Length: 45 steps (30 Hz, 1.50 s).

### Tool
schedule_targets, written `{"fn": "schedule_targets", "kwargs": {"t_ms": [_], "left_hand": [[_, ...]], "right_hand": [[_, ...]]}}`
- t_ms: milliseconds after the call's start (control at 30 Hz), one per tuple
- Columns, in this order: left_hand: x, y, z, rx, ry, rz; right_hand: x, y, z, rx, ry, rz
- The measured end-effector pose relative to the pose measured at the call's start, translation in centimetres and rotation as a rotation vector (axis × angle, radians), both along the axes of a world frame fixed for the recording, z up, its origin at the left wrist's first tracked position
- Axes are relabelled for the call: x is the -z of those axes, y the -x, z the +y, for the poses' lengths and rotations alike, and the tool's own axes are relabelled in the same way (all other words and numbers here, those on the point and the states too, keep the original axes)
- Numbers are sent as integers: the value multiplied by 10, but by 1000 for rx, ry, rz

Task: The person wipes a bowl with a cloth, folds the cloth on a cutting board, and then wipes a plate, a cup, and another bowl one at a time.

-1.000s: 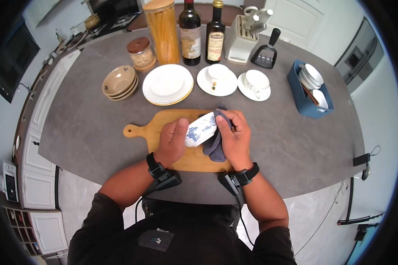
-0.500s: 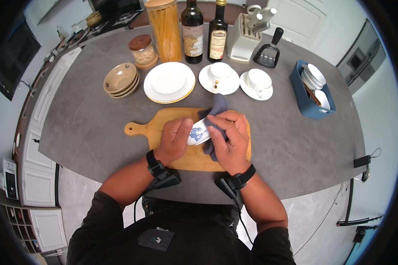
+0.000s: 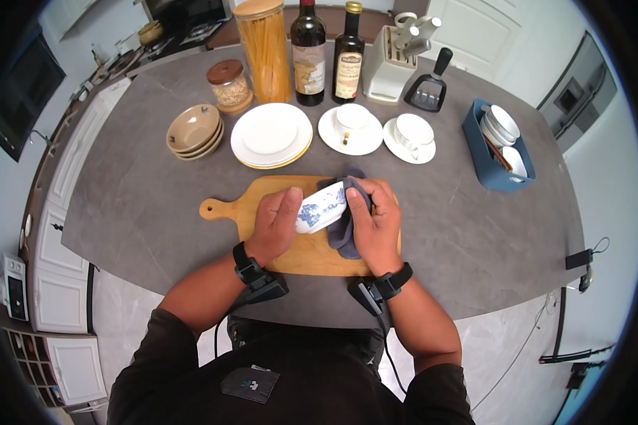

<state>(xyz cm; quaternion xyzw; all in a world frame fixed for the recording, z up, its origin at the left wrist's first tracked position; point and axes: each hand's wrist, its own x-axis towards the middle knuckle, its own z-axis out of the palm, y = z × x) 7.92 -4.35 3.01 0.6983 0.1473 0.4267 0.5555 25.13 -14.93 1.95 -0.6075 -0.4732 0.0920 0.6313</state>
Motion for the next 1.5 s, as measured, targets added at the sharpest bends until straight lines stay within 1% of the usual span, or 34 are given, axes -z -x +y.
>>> {"fn": "schedule_targets", "kwargs": {"t_ms": [100,167,200,267,300,333,400,533,600,667,700,733,800,833,867,933,1033,1100,1167,1233,1300,1333,1400,1433,1467,1500], "left_hand": [[4,1,3,8,25,-1],[8,1,7,5,40,6],[10,1,7,4,55,14],[11,1,7,-4,60,10],[11,0,8,-12,65,7],[10,1,8,-12,65,9],[8,1,6,-3,30,24],[9,-2,4,26,0,28],[6,-3,1,23,-2,26],[8,-1,3,11,-23,42],[8,-1,3,0,-45,57],[9,-1,2,3,-45,57],[9,-2,1,4,46,21],[10,-3,2,7,45,21],[13,-2,4,27,40,14],[16,-1,7,48,36,7],[17,0,9,84,51,38],[15,-3,7,108,157,-42],[17,-2,8,127,170,-37],[18,-1,9,148,183,-32],[17,-1,9,155,81,27],[17,-1,9,152,82,26],[17,-2,7,125,1,29],[16,-2,6,126,1,28],[13,-2,4,102,-78,33],[12,-2,4,76,-158,37]], "right_hand": [[1,3,-1,28,-19,-59],[-1,6,-3,40,-66,-166],[-4,8,-5,39,-66,-166],[-13,13,-10,40,-99,-354],[-16,16,-11,17,-124,-406],[-21,18,-12,18,-124,-405],[-32,24,-14,-68,-174,-687],[-32,32,-15,-89,-166,-740],[-32,28,-12,-83,-180,-711],[-28,25,-10,-3,-183,-596],[-25,22,-11,1,-154,-525],[-20,20,-10,4,-154,-525],[-14,17,-6,35,-105,-260],[-14,15,-7,16,-60,-162],[-13,13,-6,18,-61,-163],[-6,6,-1,-23,-60,5],[1,-3,3,-64,-43,66],[2,-4,5,-94,-50,93],[2,-2,3,-206,4,340],[1,-2,-1,-239,20,376],[-1,0,-3,-274,36,412],[-1,2,-4,-261,19,376],[-6,7,-7,-248,3,339],[-10,10,-9,-223,2,252],[-14,11,-11,-197,1,165],[-18,10,-11,-197,1,163]]}}
